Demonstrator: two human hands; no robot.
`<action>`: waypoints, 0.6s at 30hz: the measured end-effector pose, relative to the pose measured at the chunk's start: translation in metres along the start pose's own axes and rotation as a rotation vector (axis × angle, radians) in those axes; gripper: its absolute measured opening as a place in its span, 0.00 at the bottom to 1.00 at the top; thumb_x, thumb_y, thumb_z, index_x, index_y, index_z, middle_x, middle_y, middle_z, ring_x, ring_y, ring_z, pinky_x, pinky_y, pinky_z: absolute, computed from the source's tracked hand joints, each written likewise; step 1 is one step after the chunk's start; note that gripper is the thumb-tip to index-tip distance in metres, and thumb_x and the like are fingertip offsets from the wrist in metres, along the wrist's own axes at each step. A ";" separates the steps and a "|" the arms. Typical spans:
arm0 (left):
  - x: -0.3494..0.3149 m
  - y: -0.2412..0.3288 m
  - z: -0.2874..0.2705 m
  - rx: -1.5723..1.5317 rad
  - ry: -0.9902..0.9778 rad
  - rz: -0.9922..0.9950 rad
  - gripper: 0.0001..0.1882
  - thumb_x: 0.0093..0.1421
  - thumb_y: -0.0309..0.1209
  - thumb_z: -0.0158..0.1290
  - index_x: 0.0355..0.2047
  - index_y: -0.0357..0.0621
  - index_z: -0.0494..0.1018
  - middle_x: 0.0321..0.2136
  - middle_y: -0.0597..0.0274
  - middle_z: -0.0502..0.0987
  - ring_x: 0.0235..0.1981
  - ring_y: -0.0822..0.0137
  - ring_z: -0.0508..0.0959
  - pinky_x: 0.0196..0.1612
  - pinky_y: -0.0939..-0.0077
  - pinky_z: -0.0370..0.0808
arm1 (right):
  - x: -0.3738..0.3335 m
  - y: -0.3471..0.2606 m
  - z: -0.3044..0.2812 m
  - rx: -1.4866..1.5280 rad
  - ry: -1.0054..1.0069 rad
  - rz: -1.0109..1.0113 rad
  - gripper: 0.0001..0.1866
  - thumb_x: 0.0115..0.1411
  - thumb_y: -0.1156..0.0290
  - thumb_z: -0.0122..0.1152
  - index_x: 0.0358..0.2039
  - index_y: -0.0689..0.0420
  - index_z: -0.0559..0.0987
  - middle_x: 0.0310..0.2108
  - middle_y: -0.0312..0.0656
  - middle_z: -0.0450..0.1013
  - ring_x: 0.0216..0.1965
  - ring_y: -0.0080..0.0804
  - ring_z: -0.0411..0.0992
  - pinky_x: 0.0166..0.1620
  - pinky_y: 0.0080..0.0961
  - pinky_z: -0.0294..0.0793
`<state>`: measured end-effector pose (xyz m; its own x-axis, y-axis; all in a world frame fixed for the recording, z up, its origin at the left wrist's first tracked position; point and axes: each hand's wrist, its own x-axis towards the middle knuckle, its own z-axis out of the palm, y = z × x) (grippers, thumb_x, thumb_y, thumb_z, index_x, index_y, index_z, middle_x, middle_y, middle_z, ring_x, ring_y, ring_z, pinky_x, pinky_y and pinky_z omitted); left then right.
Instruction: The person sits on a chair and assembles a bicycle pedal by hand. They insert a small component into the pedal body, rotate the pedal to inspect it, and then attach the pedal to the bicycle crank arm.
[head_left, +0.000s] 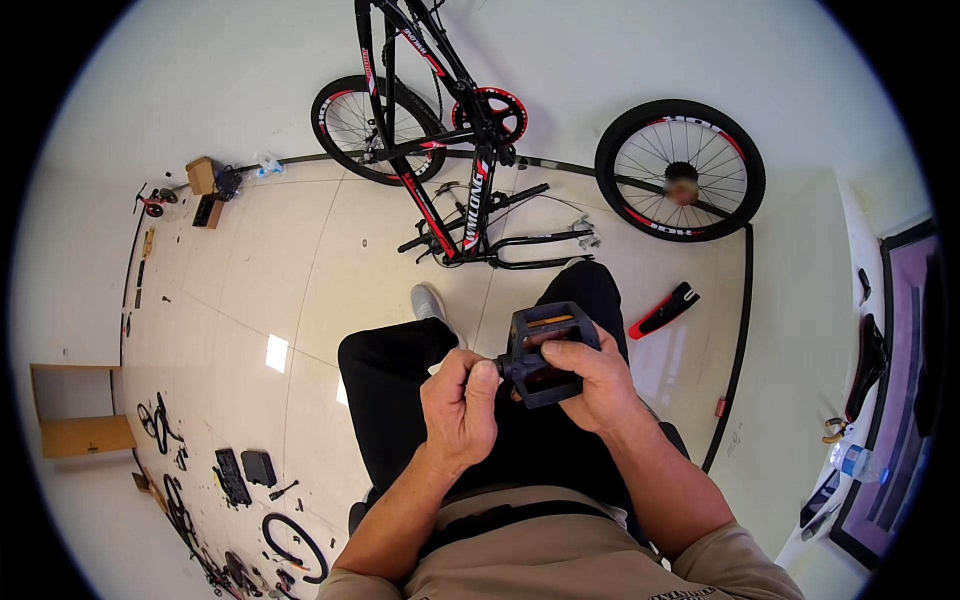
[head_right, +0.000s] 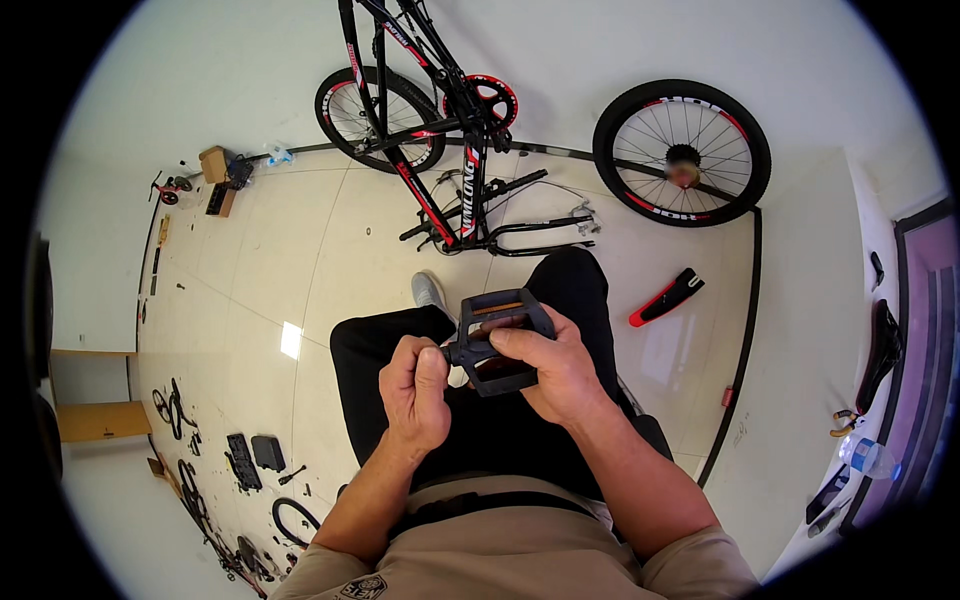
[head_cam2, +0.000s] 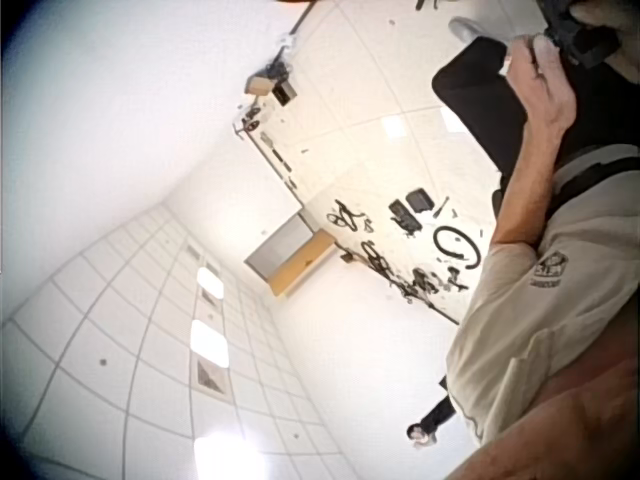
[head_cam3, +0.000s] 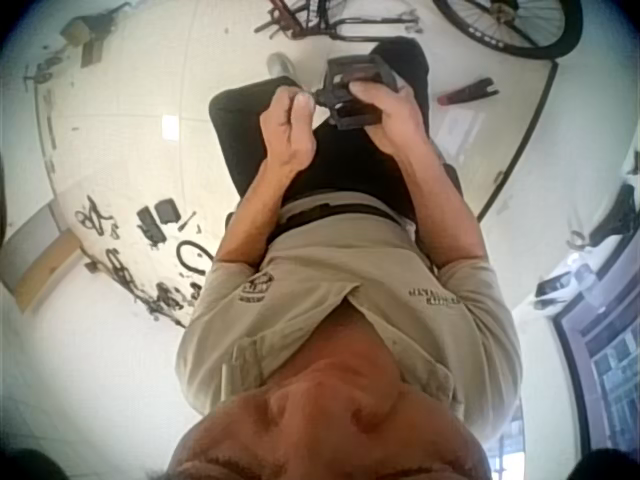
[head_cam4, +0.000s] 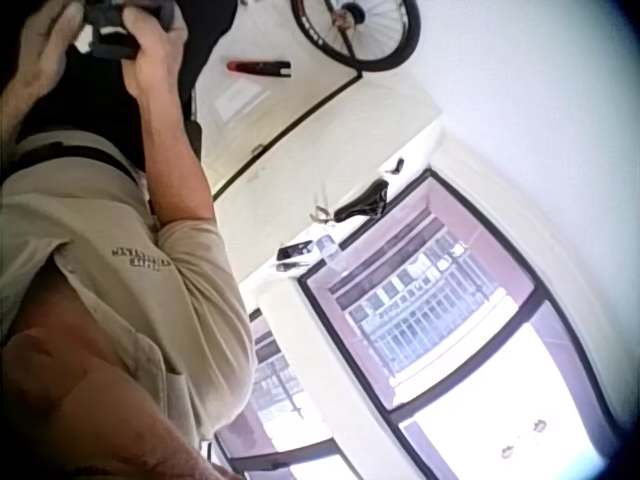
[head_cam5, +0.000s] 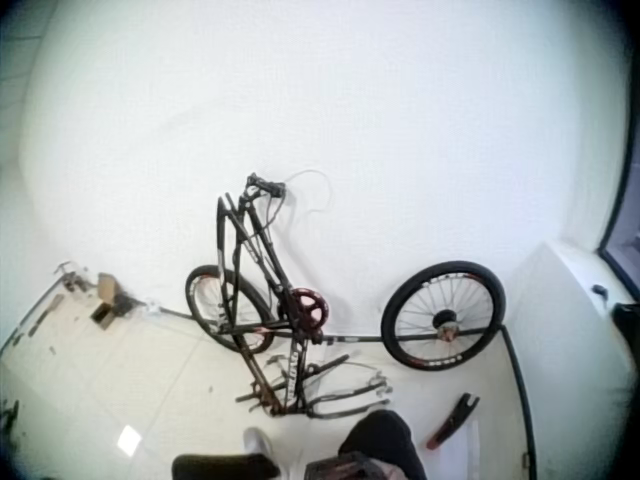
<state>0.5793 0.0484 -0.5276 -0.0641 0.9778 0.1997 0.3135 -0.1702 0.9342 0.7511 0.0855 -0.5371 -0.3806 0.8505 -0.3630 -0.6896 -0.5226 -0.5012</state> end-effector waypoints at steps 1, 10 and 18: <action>0.000 0.000 0.000 -0.005 0.005 -0.015 0.14 0.69 0.32 0.48 0.26 0.37 0.68 0.17 0.64 0.69 0.18 0.77 0.66 0.22 0.79 0.64 | 0.000 0.000 0.001 -0.004 -0.003 -0.001 0.11 0.58 0.77 0.60 0.42 0.63 0.76 0.36 0.45 0.76 0.33 0.36 0.78 0.35 0.39 0.83; 0.000 -0.001 0.002 -0.032 0.023 -0.097 0.19 0.70 0.32 0.47 0.20 0.37 0.64 0.15 0.65 0.65 0.18 0.77 0.60 0.23 0.77 0.62 | -0.002 -0.001 0.001 -0.007 -0.011 -0.009 0.11 0.58 0.76 0.60 0.42 0.63 0.76 0.36 0.45 0.77 0.34 0.36 0.78 0.36 0.39 0.83; 0.000 -0.005 -0.003 -0.102 -0.016 -0.213 0.17 0.69 0.33 0.47 0.23 0.38 0.65 0.15 0.67 0.64 0.20 0.76 0.60 0.28 0.78 0.63 | -0.001 0.001 -0.001 -0.020 -0.026 -0.003 0.12 0.58 0.76 0.60 0.43 0.63 0.76 0.37 0.45 0.77 0.35 0.36 0.78 0.36 0.38 0.84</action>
<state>0.5747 0.0487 -0.5318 -0.1037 0.9946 -0.0090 0.1973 0.0294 0.9799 0.7514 0.0844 -0.5380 -0.3947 0.8533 -0.3408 -0.6788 -0.5208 -0.5177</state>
